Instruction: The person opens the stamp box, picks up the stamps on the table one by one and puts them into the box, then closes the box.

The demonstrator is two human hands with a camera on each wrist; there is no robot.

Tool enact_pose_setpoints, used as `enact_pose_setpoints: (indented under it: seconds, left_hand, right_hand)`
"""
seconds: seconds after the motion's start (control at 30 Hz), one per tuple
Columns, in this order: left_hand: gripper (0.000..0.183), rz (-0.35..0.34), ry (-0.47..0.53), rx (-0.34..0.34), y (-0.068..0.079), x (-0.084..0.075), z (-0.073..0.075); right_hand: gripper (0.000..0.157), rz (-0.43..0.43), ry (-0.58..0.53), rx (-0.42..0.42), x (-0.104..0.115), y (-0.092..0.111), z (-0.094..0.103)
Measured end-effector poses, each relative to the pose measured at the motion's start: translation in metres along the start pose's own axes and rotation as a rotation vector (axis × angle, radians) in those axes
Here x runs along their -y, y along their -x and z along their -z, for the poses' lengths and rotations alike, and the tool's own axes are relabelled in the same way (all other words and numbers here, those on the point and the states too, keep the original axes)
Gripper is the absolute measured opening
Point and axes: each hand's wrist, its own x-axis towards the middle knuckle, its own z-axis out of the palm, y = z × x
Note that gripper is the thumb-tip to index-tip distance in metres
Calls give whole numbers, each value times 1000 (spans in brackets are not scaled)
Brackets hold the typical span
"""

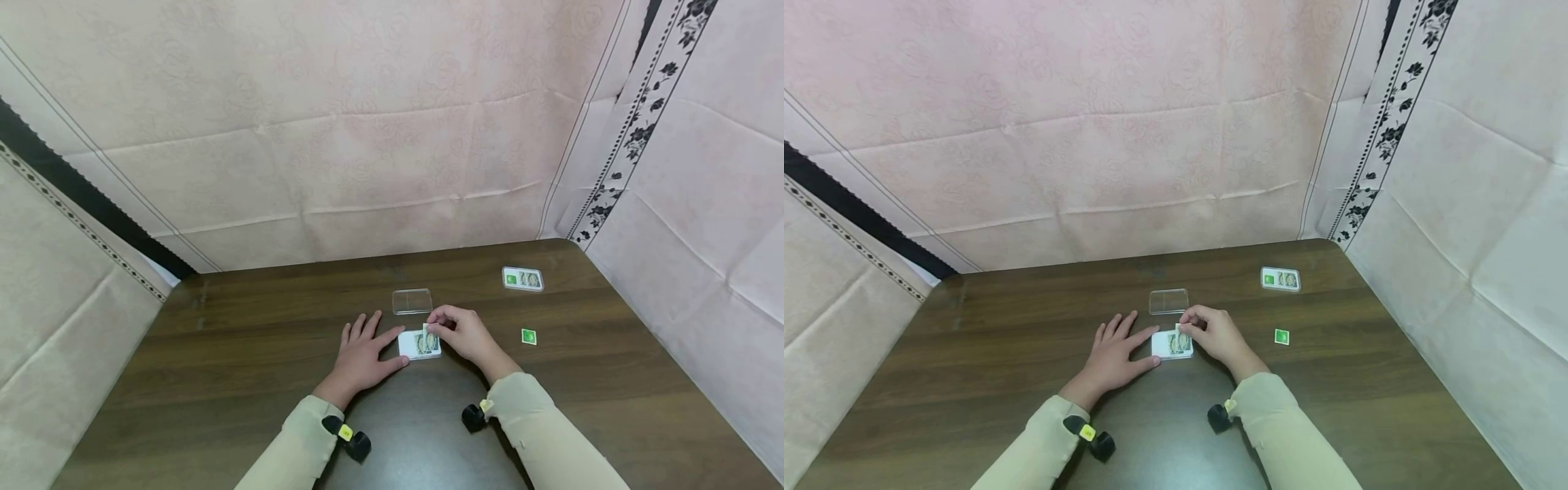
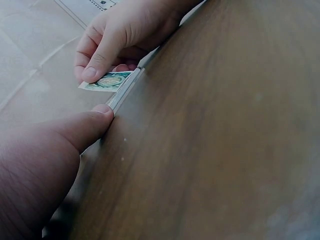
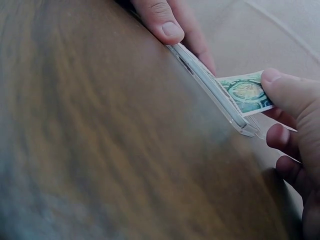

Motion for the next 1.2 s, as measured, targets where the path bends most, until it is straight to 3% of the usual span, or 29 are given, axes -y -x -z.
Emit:
enact_pose_setpoints:
  seconds: [0.37, 1.2]
  left_hand:
    - [65, -1, 4, 1, 1, -1, 1]
    - [65, -14, 9, -12, 2, -2, 4]
  right_hand:
    - [5, 7, 16, 16, -1, 2, -1]
    - [4, 158, 118, 27, 1, 2, -3]
